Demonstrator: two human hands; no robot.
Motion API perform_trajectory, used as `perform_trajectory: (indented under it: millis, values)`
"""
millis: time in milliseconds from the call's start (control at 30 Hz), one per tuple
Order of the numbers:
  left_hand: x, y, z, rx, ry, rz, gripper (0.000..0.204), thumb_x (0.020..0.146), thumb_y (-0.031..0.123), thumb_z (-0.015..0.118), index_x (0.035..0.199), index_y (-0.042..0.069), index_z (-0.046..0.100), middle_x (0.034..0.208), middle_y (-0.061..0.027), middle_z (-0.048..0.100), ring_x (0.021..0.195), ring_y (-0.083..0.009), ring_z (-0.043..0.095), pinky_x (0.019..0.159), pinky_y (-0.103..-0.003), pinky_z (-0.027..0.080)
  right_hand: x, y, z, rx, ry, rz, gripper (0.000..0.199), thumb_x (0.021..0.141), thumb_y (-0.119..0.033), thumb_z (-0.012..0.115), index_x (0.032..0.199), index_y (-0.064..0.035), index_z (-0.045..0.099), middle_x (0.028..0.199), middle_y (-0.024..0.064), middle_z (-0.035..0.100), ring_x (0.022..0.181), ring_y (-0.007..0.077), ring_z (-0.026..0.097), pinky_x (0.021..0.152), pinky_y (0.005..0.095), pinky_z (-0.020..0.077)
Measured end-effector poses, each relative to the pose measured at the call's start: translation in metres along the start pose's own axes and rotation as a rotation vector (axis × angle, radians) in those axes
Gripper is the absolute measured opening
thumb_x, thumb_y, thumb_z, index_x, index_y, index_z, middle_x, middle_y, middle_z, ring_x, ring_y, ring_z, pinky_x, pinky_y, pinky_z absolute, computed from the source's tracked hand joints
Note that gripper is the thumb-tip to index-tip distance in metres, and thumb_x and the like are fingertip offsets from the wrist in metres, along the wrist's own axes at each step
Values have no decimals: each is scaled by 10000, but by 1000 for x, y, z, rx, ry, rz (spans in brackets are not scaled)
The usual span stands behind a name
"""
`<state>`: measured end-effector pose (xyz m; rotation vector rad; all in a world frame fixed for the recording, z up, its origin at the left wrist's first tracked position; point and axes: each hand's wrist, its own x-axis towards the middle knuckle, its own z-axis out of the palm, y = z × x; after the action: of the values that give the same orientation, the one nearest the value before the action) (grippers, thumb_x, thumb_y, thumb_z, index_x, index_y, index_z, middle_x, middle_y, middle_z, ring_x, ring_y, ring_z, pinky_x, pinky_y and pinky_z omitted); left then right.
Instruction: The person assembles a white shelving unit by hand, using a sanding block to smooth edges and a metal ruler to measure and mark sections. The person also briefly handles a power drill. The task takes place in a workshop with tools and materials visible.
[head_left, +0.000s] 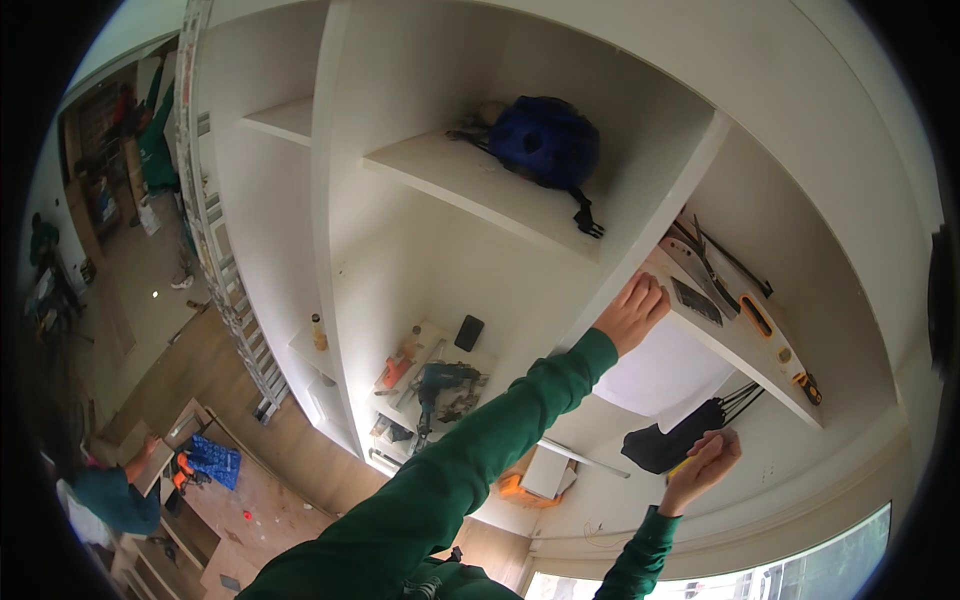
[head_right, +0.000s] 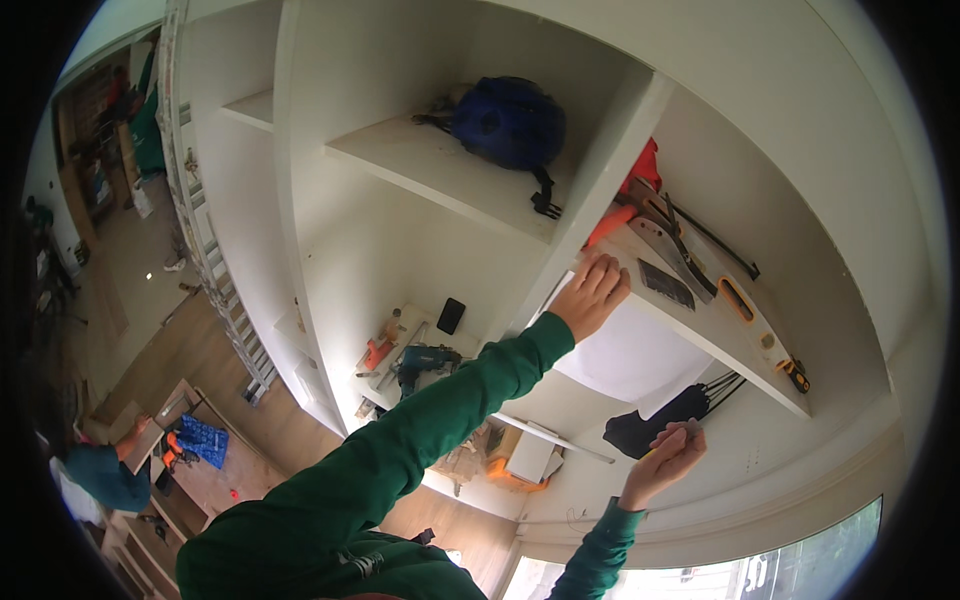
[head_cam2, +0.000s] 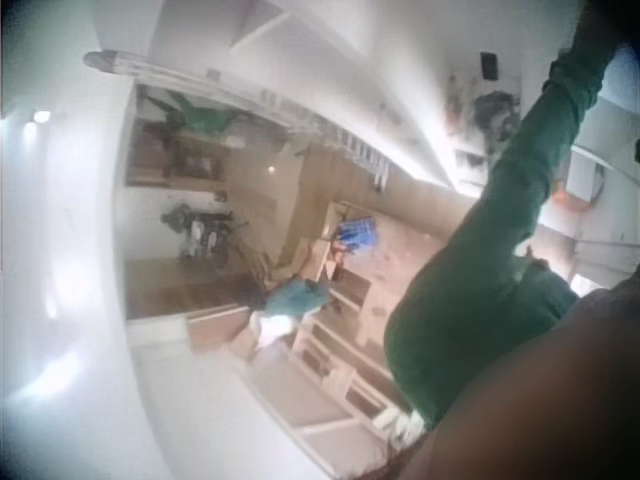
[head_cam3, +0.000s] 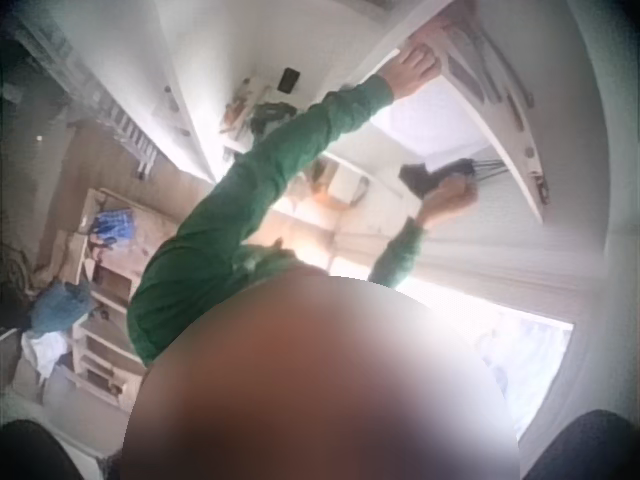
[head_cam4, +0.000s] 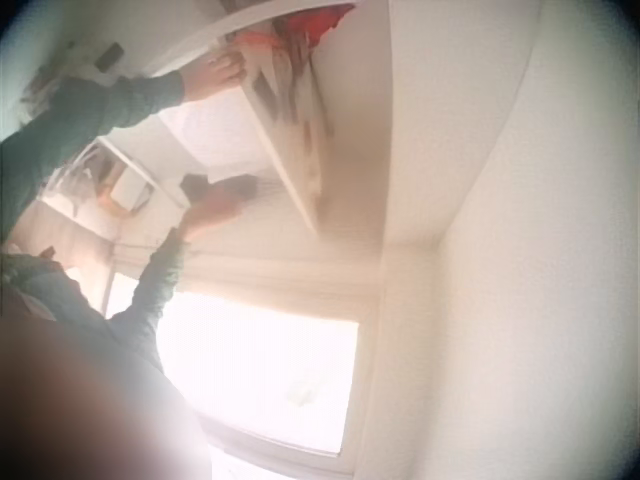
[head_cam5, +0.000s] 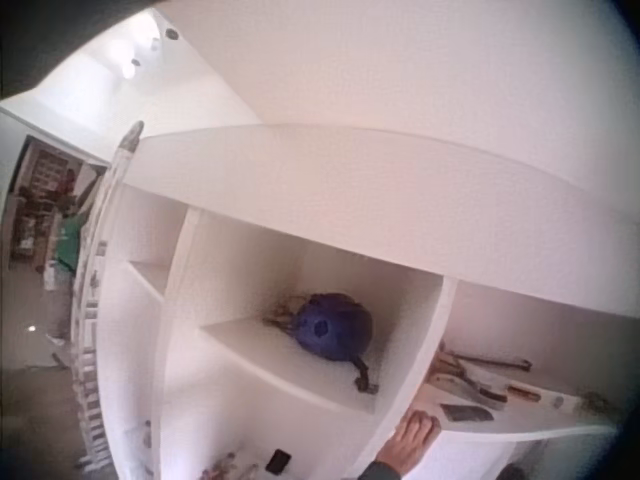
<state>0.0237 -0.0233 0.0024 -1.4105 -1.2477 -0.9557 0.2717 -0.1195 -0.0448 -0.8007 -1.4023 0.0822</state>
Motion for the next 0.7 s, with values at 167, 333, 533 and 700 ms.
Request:
perform_trajectory:
  millis: [167,333,533,700]
  values:
    - [-11,8,-64,-160,110,-111,391,822,161,646,1190,63,557,1216,-144,569,1230,-316,511,1148,-503,319,94,-113,32,-66,-192,-816,300,947,64,505,1241,7,507,949,143,631,745,233,619,665,289,514]
    - [-48,-23,-96,-249,321,-629,522,791,190,775,1229,67,519,1168,-121,599,1088,-333,596,970,-517,453,177,-246,105,-276,-190,-1495,407,765,55,676,1150,-76,671,1008,99,673,825,278,646,744,385,516]
    - [-66,-42,-76,-632,-30,-640,570,798,150,726,1301,36,481,1202,-143,602,977,-317,651,758,-388,569,215,-377,233,-338,-105,-1970,465,770,0,694,1210,-153,683,1130,14,674,1077,208,624,972,414,475]
    - [-73,-40,-71,-658,23,-614,607,793,130,718,1344,43,481,1285,-139,597,1037,-313,651,824,-392,576,197,-441,309,-226,-307,-2026,130,854,-72,619,923,-120,718,969,36,667,891,212,620,902,367,437]
